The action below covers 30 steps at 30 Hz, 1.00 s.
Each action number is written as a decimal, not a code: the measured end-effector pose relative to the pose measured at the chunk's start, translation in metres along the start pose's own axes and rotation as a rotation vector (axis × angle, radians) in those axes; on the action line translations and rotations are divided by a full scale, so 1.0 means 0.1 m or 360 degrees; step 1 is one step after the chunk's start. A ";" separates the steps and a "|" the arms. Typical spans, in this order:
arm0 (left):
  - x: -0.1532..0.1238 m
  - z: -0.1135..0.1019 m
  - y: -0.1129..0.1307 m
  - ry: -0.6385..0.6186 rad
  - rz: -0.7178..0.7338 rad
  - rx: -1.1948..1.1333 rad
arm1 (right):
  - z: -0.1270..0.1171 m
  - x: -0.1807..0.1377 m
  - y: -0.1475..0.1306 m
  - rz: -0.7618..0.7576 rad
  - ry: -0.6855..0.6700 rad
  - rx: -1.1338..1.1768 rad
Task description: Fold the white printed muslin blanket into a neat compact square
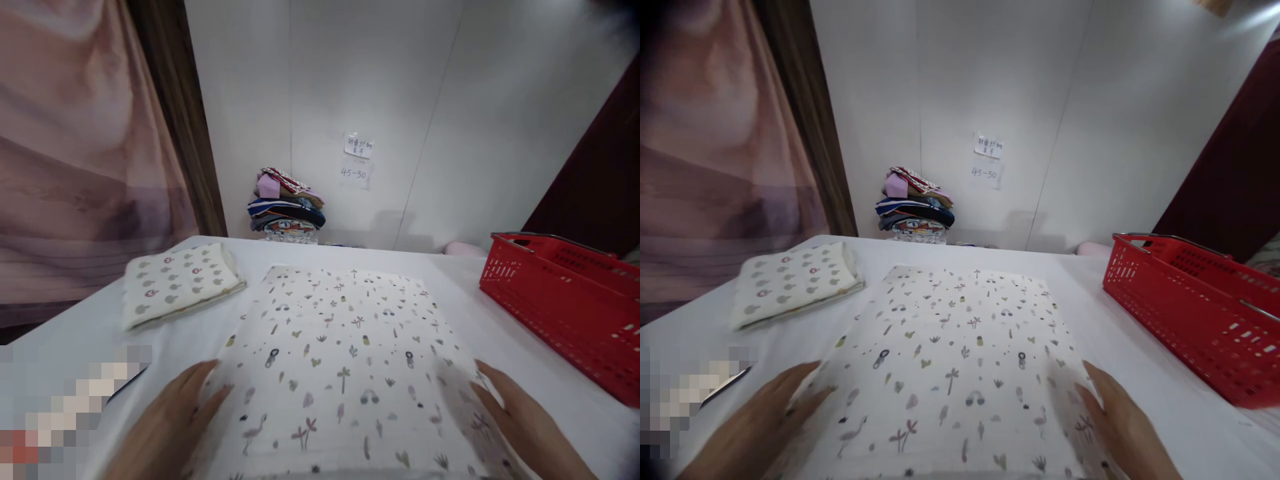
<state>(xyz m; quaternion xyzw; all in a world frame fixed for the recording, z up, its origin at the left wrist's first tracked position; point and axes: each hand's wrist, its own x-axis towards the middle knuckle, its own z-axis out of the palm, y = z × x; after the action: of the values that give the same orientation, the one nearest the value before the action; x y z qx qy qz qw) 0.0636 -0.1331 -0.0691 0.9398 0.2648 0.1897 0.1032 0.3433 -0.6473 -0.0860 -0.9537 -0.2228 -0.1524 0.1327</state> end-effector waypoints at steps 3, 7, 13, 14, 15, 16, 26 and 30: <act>0.33 0.09 0.29 -0.0136 0.0305 0.0214 | 0.04 0.34 -0.43 -0.0148 -0.0273 0.0077; 0.49 0.30 0.27 -0.0448 0.0221 0.0386 | 0.30 0.49 -0.43 -0.0175 -0.0497 -0.0064; 0.47 0.32 0.07 -0.0508 0.0313 0.0400 | 0.40 0.50 -0.17 -0.0197 -0.0469 -0.0141; 0.50 0.31 0.07 -0.0497 0.0345 0.0417 | 0.38 0.57 -0.19 -0.0223 -0.0453 -0.0154; 0.55 0.31 0.09 -0.0480 0.0380 0.0441 | 0.37 0.66 -0.22 -0.0243 -0.0431 -0.0167; 0.61 0.30 0.11 -0.0464 0.0409 0.0469 | 0.37 0.77 -0.27 -0.0261 -0.0414 -0.0180; 0.77 0.36 0.28 -0.0436 0.0140 0.0380 | 0.91 2.27 -0.86 -0.0116 -0.0612 -0.0217; 0.75 0.45 0.15 -0.0416 0.0152 0.0407 | 1.08 2.71 -0.87 -0.0043 -0.0611 -0.0191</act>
<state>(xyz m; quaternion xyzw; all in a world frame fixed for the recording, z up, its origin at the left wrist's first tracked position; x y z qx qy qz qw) 0.1480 -0.1093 -0.0828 0.9734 0.2260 0.0354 0.0073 0.5591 -0.4331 -0.0740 -0.9683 -0.2474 0.0176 0.0288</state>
